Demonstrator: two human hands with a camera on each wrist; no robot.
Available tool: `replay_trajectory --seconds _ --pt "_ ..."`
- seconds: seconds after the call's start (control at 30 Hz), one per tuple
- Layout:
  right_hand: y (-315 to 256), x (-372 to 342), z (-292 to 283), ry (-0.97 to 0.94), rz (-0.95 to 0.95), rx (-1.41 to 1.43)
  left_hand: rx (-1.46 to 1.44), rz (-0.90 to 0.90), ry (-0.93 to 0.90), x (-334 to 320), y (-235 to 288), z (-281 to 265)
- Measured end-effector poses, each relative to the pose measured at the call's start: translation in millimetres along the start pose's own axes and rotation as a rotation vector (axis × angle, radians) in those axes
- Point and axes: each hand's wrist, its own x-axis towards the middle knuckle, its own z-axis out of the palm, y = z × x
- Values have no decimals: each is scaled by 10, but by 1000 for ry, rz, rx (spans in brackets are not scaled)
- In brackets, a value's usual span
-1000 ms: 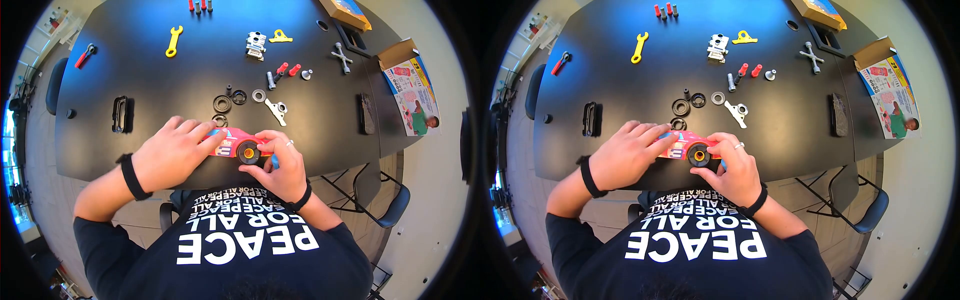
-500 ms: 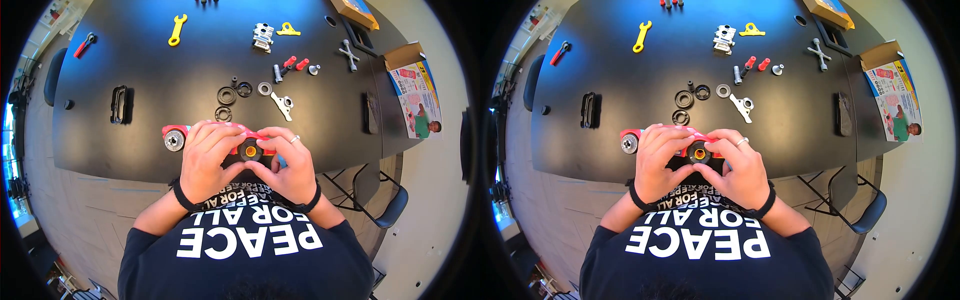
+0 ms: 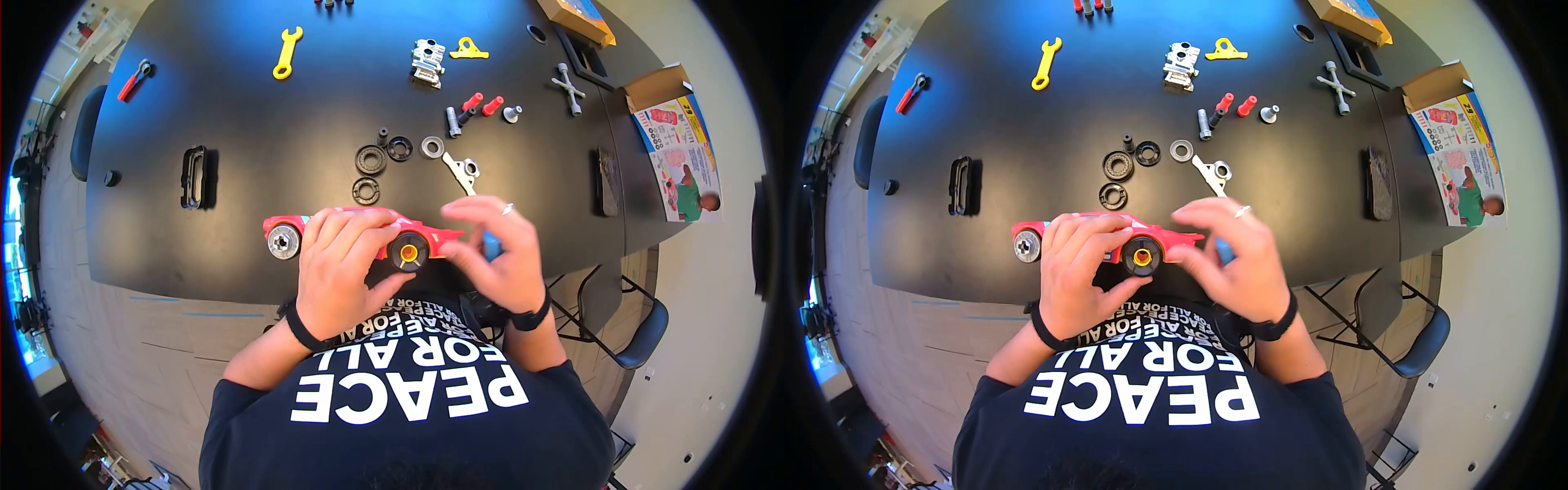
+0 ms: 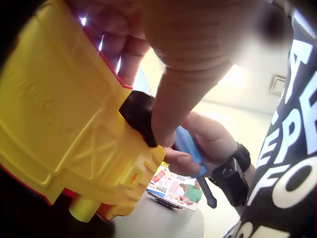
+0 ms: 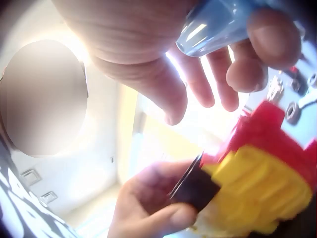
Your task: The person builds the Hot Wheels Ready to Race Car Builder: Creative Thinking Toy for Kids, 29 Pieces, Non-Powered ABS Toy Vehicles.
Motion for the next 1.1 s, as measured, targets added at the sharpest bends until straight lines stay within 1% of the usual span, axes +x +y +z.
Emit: replay_trajectory --seconds 0.03,0.07,0.13,0.17,0.23,0.27,0.33,0.47,0.53,0.6,0.67,0.8,0.87,0.9,0.93,1.03,1.07,1.1 --pt "76 23 -50 77 -7 -49 1 2 -3 -17 -1 -4" --pt "64 71 -128 99 44 -152 -1 2 -2 -36 4 -15" --pt "181 170 -219 62 115 -304 9 3 -12 -63 11 -38" --pt "241 235 -209 66 115 -306 16 7 -10 -77 1 -38" --pt "375 373 -136 -40 -39 -323 16 11 -8 -88 1 -46" --pt "433 460 -77 -36 -39 -324 18 11 -6 -92 3 -51" --pt "535 674 78 -153 -143 -307 18 17 -5 -100 -7 -54" --pt "702 1036 323 -197 -200 -395 23 10 4 -136 -20 -68" --pt "754 1150 413 -226 -123 -468 30 -2 18 -163 -26 -80" --pt "752 1206 460 -252 -129 -493 33 -16 31 -185 -42 -88" --pt "753 1212 466 -305 -82 -506 21 -12 42 -206 -58 -93" --pt "759 1096 384 -298 -72 -481 15 -12 57 -226 -80 -100" --pt "709 1016 261 -201 -26 -358 27 -10 51 -215 -81 -105" --pt "733 969 196 -117 -88 -371 22 -7 48 -211 -83 -106" --pt "704 930 120 -46 -72 -384 34 -4 47 -210 -85 -108" --pt "770 791 -53 254 1 -238 31 14 51 -191 -99 -97" --pt "750 745 -111 261 7 -244 24 19 61 -186 -102 -91" --pt "690 700 -168 257 100 -252 22 23 61 -183 -106 -89"
